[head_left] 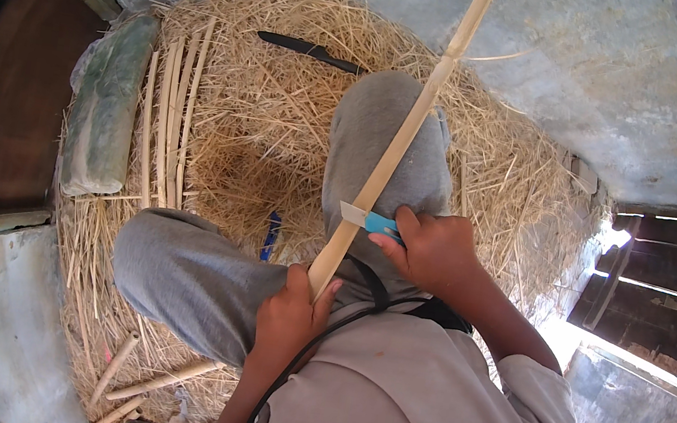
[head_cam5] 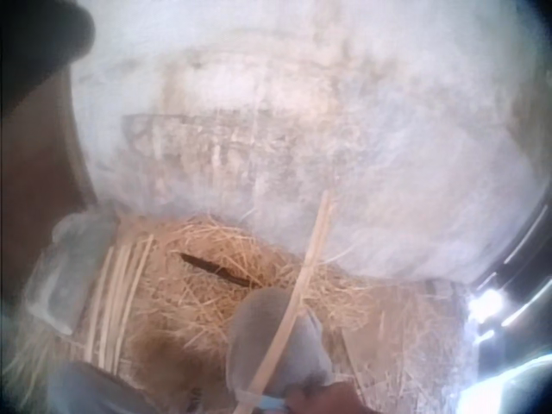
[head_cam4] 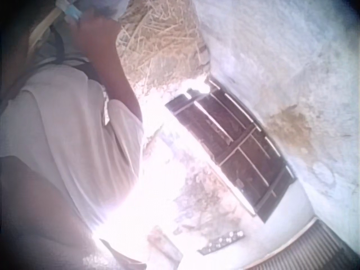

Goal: The person sits on a straw-covered floor and uses a utility knife to shave the surface of a long bamboo stick. They then switch to a machete to split the stick lengthwise and continue shaving the resulting strips with the utility knife.

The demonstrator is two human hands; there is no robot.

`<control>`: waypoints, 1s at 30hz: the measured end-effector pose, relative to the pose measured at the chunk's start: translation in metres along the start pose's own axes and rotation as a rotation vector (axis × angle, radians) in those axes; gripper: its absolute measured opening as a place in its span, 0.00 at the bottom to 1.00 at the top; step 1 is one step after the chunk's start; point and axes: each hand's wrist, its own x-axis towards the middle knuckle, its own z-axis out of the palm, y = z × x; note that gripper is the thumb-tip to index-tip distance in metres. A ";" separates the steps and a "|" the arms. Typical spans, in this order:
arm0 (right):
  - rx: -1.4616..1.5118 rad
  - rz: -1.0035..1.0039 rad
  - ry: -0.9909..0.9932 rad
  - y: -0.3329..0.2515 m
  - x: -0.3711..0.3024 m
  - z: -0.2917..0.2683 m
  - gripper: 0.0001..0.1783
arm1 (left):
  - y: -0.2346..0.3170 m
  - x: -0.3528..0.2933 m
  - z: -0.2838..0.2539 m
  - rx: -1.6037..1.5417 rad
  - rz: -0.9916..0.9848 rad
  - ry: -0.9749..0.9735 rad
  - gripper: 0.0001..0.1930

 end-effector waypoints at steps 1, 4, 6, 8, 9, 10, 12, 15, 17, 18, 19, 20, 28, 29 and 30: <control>-0.004 -0.004 0.004 0.000 0.000 0.000 0.27 | 0.000 0.000 -0.001 0.016 -0.021 -0.019 0.23; -0.001 0.003 -0.008 0.000 -0.001 -0.001 0.27 | 0.000 -0.002 -0.001 0.020 -0.052 -0.035 0.23; -0.009 0.007 -0.014 0.000 -0.002 0.000 0.27 | -0.001 -0.003 0.000 0.029 -0.054 -0.030 0.22; -0.031 0.003 -0.009 0.000 -0.003 0.001 0.27 | -0.001 -0.003 0.001 0.023 -0.059 -0.037 0.22; -0.031 0.002 0.003 0.000 -0.003 0.002 0.27 | -0.001 -0.004 0.000 0.016 -0.068 -0.046 0.22; -0.032 0.001 0.015 0.000 -0.004 0.003 0.27 | -0.002 -0.005 -0.001 0.009 -0.077 -0.054 0.22; -0.027 0.014 0.024 0.000 -0.006 0.003 0.27 | -0.006 -0.007 -0.001 -0.008 -0.116 -0.121 0.21; -0.015 0.044 0.010 0.001 -0.005 0.002 0.27 | -0.012 -0.010 0.003 -0.007 -0.097 -0.112 0.21; -0.012 0.049 -0.002 0.000 -0.005 0.001 0.27 | -0.016 -0.013 0.004 -0.001 -0.068 -0.086 0.21; -0.019 0.053 0.007 0.000 -0.005 0.001 0.27 | -0.018 -0.015 0.004 0.001 -0.061 -0.073 0.21; -0.025 0.057 0.017 -0.001 -0.005 0.002 0.27 | -0.020 -0.017 0.004 0.003 -0.054 -0.060 0.21; -0.031 0.061 0.026 -0.001 -0.006 0.002 0.27 | -0.021 -0.018 0.003 0.020 -0.064 -0.078 0.21; 0.016 0.116 0.061 0.000 -0.011 0.008 0.27 | -0.031 -0.041 -0.005 0.141 -0.211 -0.177 0.23; 0.024 0.125 0.063 0.001 -0.013 0.008 0.27 | -0.035 -0.043 -0.005 0.131 -0.201 -0.181 0.23; 0.019 0.148 0.057 0.002 -0.015 0.007 0.27 | -0.042 -0.044 -0.005 0.121 -0.191 -0.184 0.23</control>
